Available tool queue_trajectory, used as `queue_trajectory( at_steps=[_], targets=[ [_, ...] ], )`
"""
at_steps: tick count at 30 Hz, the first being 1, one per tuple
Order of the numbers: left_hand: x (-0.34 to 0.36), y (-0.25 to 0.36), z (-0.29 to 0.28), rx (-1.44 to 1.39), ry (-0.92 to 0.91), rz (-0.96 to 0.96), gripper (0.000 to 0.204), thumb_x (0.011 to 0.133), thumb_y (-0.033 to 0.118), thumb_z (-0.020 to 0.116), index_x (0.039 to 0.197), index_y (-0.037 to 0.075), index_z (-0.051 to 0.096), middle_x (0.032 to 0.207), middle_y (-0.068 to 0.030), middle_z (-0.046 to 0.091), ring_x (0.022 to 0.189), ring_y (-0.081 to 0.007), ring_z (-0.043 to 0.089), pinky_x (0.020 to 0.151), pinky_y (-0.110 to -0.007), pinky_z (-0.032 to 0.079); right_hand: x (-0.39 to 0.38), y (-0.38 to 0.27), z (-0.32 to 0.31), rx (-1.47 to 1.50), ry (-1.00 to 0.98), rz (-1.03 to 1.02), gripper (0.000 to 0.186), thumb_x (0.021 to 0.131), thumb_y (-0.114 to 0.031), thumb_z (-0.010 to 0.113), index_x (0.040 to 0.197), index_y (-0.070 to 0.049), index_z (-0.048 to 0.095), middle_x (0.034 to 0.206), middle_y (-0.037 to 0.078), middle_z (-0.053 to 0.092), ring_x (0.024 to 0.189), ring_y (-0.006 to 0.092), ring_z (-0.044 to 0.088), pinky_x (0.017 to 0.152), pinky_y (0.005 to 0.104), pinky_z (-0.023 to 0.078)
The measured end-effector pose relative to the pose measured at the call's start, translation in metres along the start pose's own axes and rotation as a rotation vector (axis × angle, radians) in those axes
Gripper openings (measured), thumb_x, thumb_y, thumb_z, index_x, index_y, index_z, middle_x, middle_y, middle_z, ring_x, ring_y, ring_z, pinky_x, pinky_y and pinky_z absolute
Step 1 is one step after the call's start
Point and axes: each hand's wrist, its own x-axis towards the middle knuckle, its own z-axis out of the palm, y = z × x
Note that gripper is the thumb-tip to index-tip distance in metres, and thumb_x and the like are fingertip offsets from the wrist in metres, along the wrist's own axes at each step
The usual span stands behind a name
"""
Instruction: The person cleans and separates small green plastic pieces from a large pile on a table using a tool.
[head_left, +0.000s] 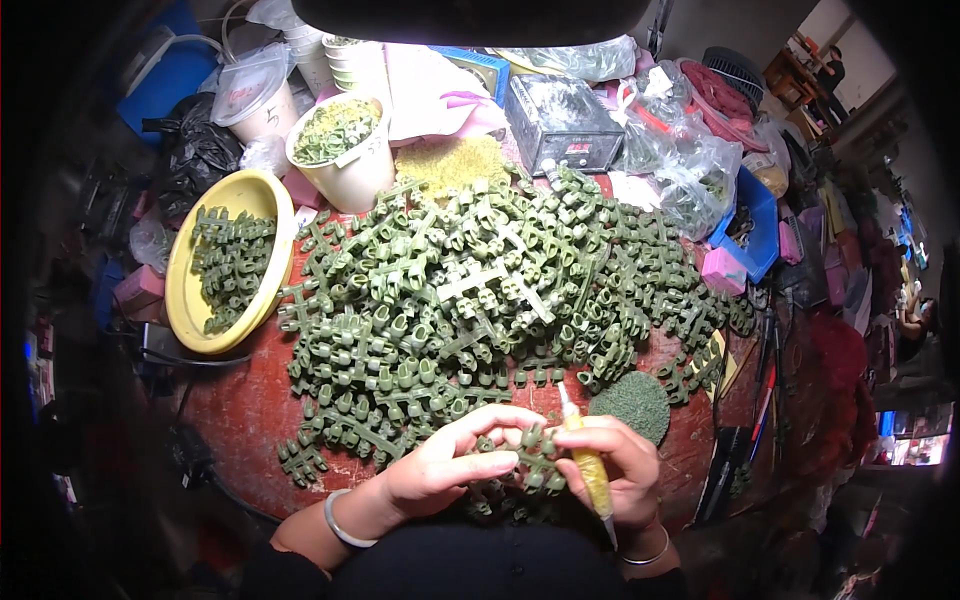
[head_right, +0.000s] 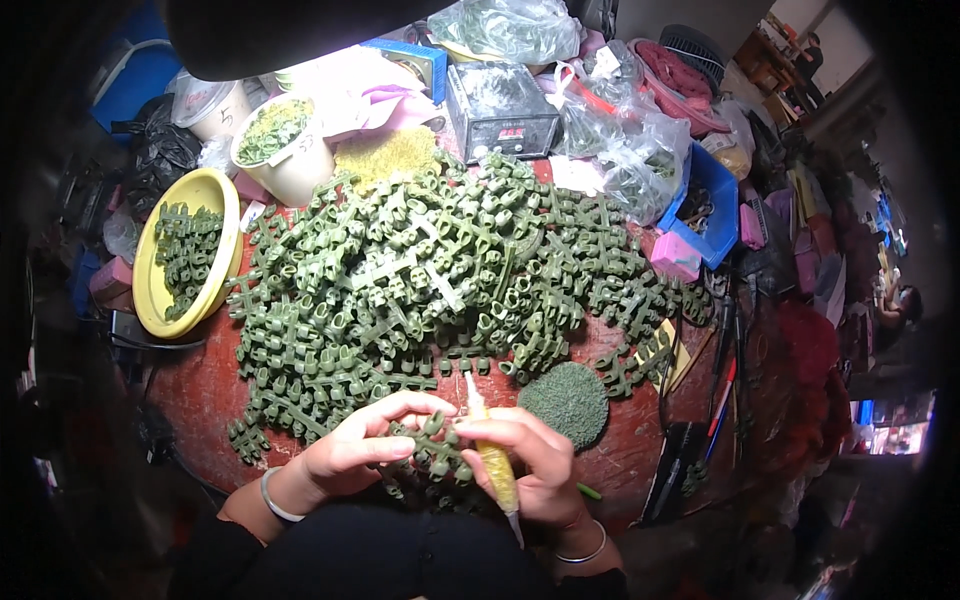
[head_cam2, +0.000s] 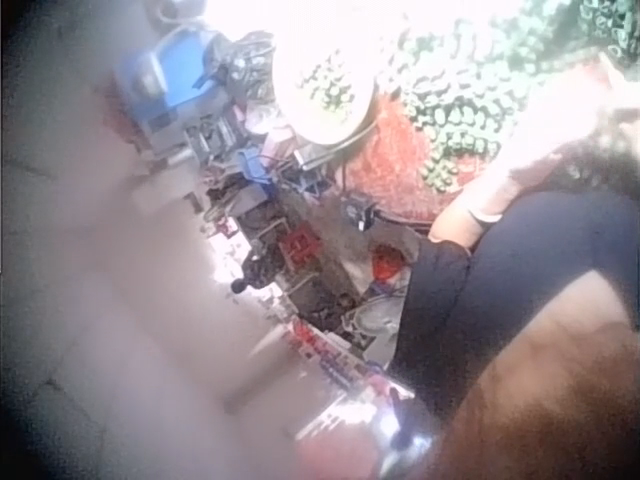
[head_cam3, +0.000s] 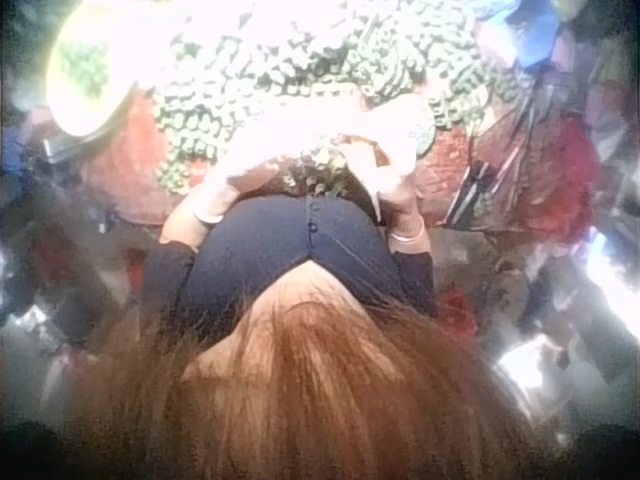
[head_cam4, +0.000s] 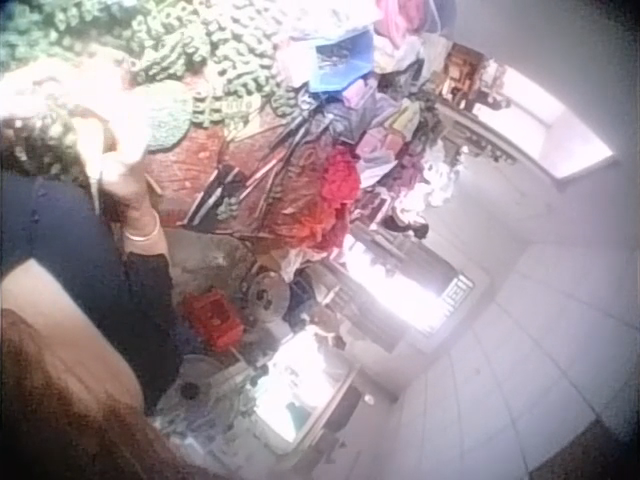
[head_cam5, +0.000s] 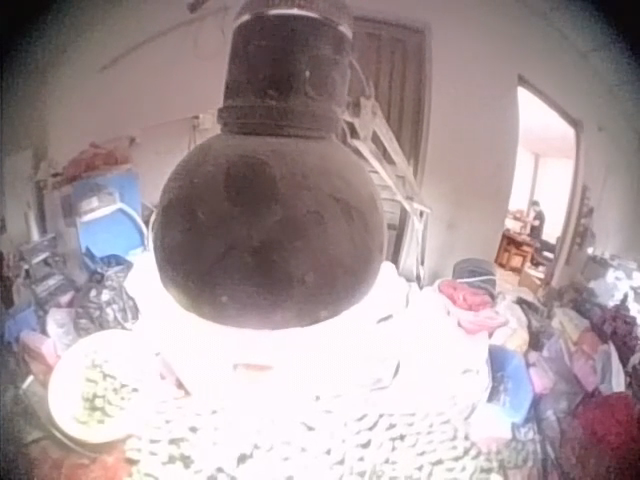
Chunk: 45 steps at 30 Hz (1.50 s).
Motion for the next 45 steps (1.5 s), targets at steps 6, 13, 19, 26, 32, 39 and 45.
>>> queue_trajectory(
  at_steps=[6,13,19,26,32,39,45],
  targets=[
    [-0.002,-0.003,-0.001,0.576,0.075,0.162,0.043,0.095,0.012,0.063,0.136,0.005,0.053,0.115,-0.0015,0.056,0.098,-0.0089,0.052,0.088,-0.024,0.043,-0.004,0.006,0.003,0.077,-0.010,0.092,0.030,0.079,-0.003,0.079,0.106,0.001,0.068,0.100,0.015,0.069,0.087,0.0225,0.067,0.078,0.0302,0.052],
    [-0.004,-0.001,0.001,0.500,0.085,0.078,0.044,0.093,0.007,0.063,0.135,0.002,0.052,0.124,-0.0055,0.057,0.106,-0.0125,0.055,0.093,-0.027,0.045,-0.003,0.004,0.002,0.021,0.026,0.092,0.031,0.079,-0.002,0.078,0.108,-0.001,0.068,0.097,0.013,0.068,0.084,0.0215,0.066,0.075,0.0298,0.052],
    [-0.004,-0.003,0.005,0.127,0.145,0.050,0.034,0.097,0.007,0.057,0.130,0.000,0.050,0.095,-0.0049,0.058,0.087,-0.0138,0.061,0.088,-0.030,0.049,-0.001,0.008,-0.010,-0.278,0.045,0.110,0.030,0.078,0.003,0.074,0.106,-0.003,0.068,0.094,0.013,0.067,0.082,0.0270,0.067,0.073,0.0339,0.053],
    [-0.006,-0.006,-0.007,-0.181,0.037,0.086,0.036,0.099,0.028,0.044,0.088,-0.003,0.060,0.071,-0.0047,0.049,0.064,-0.0143,0.046,0.066,-0.031,0.043,-0.005,0.013,-0.012,-0.474,0.158,0.015,0.020,0.080,-0.002,0.076,0.098,-0.002,0.067,0.083,0.012,0.069,0.072,0.0263,0.067,0.065,0.0351,0.052],
    [0.000,-0.006,-0.010,-0.419,-0.114,0.007,0.071,0.106,0.041,0.018,0.067,-0.003,0.058,0.065,-0.0079,0.045,0.058,-0.0180,0.038,0.058,-0.031,0.036,-0.004,0.032,-0.005,-0.589,0.524,0.028,0.026,0.077,0.004,0.077,0.099,0.000,0.062,0.092,0.015,0.068,0.076,0.0284,0.066,0.070,0.0347,0.053],
    [0.002,-0.007,-0.010,-0.498,-0.195,-0.052,0.078,0.108,0.040,0.011,0.073,-0.005,0.064,0.062,-0.0090,0.047,0.059,-0.0187,0.040,0.059,-0.031,0.040,0.009,0.050,-0.010,-0.693,0.392,0.057,0.044,0.072,-0.003,0.083,0.108,-0.002,0.060,0.106,0.017,0.067,0.097,0.0331,0.064,0.085,0.0410,0.052],
    [-0.002,-0.011,-0.019,-0.435,-0.231,-0.014,0.047,0.108,0.025,0.028,0.109,-0.009,0.060,0.063,-0.0103,0.056,0.048,-0.0146,0.046,0.055,-0.030,0.044,0.003,0.027,-0.002,-0.519,0.781,0.046,0.025,0.083,0.005,0.068,0.108,0.002,0.064,0.094,0.012,0.069,0.081,0.0155,0.065,0.075,0.0297,0.054]
  ],
)
